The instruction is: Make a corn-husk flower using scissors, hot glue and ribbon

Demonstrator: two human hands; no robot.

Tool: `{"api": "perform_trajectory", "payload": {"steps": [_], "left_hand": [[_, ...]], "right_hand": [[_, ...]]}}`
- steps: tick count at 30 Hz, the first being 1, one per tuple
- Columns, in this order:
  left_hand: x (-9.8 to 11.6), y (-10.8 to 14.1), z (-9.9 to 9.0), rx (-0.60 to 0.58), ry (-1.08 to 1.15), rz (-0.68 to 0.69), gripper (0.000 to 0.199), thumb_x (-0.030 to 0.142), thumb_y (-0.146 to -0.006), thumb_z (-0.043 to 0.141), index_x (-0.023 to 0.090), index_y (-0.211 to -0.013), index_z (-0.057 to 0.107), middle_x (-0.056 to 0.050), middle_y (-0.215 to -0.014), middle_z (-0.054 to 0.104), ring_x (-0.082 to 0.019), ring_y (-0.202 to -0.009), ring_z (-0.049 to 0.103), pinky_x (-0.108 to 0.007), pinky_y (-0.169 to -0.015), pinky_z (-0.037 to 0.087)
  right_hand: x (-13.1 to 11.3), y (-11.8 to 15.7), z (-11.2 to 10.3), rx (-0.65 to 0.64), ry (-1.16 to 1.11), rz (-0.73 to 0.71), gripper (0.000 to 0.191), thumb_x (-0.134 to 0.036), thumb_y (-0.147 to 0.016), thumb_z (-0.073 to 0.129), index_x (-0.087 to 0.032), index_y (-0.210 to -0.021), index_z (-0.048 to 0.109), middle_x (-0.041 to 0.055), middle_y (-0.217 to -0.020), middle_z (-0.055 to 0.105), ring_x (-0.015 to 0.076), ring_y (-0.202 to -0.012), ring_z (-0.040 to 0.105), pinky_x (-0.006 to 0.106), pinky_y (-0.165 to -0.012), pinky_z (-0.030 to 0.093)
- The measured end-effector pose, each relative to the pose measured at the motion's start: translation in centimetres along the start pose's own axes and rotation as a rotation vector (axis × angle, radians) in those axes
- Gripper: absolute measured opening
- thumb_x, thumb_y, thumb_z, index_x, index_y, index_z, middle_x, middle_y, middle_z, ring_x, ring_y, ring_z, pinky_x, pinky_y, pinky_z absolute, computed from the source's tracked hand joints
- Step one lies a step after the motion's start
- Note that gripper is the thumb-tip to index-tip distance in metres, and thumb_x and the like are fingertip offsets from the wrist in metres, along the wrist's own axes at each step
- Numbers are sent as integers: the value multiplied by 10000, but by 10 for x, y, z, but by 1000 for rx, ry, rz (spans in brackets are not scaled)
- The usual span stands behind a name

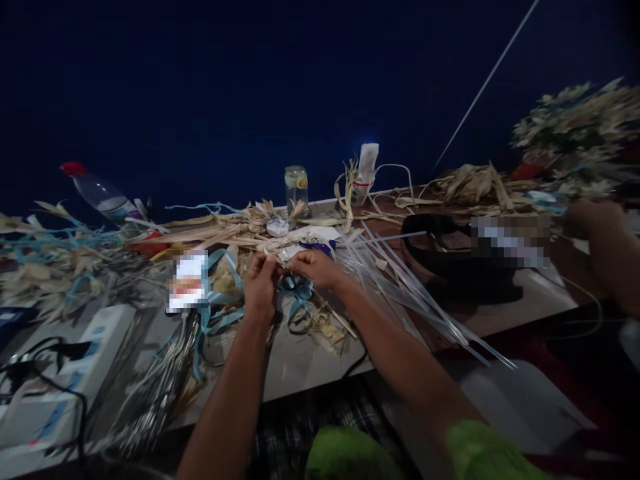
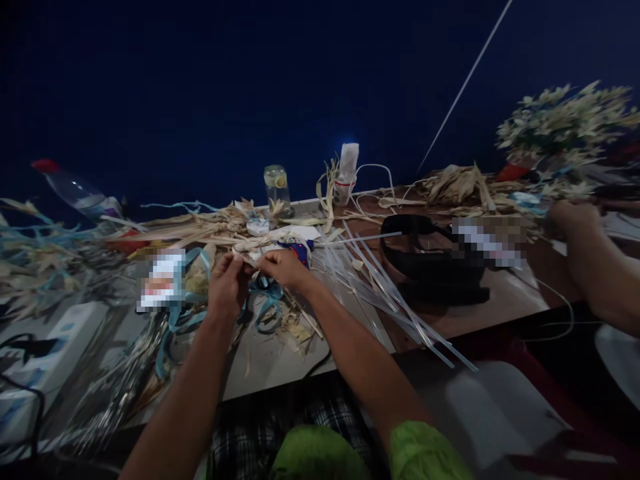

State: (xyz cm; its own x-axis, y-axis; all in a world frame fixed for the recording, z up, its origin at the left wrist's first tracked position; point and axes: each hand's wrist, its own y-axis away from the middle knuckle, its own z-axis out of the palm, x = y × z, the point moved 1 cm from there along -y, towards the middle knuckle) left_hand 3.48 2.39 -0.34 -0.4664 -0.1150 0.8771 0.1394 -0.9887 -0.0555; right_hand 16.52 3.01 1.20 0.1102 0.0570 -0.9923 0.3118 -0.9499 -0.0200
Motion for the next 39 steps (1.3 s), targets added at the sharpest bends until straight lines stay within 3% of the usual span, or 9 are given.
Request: {"api": "perform_trajectory", "payload": {"steps": [8,13,19,27,30,35,39], "left_hand": [[0,-1,-2,56,-59,48,224,299,-657,664,174,-703,484,62,-542,506,-46,-450,445,-178,-480,354],[4,2,-2,86,-329,130,181,319,-714,606,169,-718,503,63,-511,469,-56,-450,413,-187,-476,327],[6,7,2,21,-541,177,131,288,-711,601,165,-711,555,42,-573,496,-71,-505,427,-201,-516,349],[-5,5,1,-59,-336,-24,233,369,-672,644,161,-746,569,40,-569,508,-65,-480,434,-193,-479,340],[-7,4,-1,-47,-313,-43,227,344,-648,665,162,-733,560,52,-560,499,-58,-478,432,-186,-487,341],[-8,1,-3,7,-289,-72,227,338,-640,667,161,-701,538,67,-541,471,-49,-461,409,-185,-486,337],[-9,-1,-4,2,-305,-42,208,328,-643,661,160,-693,548,60,-550,488,-55,-475,421,-187,-490,343]], "right_hand": [[5,0,-1,-152,32,-5,170,-256,-718,530,-110,-757,606,-19,-609,541,72,-539,430,207,-541,327],[3,0,-1,18,36,-45,238,-273,-704,567,-120,-875,628,4,-733,608,90,-637,493,226,-642,381],[1,3,1,78,40,-58,196,-321,-657,618,-128,-690,600,-34,-586,530,76,-561,428,214,-569,347],[1,2,1,131,90,-39,176,-291,-706,541,-131,-643,576,-40,-558,488,73,-539,390,210,-548,327],[3,1,2,125,51,-28,169,-268,-722,504,-136,-635,565,-37,-555,492,76,-534,402,212,-551,339],[9,-2,0,230,-3,-84,169,-236,-722,484,-144,-803,600,-18,-677,572,84,-589,465,217,-601,379],[9,-1,4,167,48,-124,207,-329,-668,607,-137,-745,596,-6,-672,583,98,-614,490,229,-610,393]]}}
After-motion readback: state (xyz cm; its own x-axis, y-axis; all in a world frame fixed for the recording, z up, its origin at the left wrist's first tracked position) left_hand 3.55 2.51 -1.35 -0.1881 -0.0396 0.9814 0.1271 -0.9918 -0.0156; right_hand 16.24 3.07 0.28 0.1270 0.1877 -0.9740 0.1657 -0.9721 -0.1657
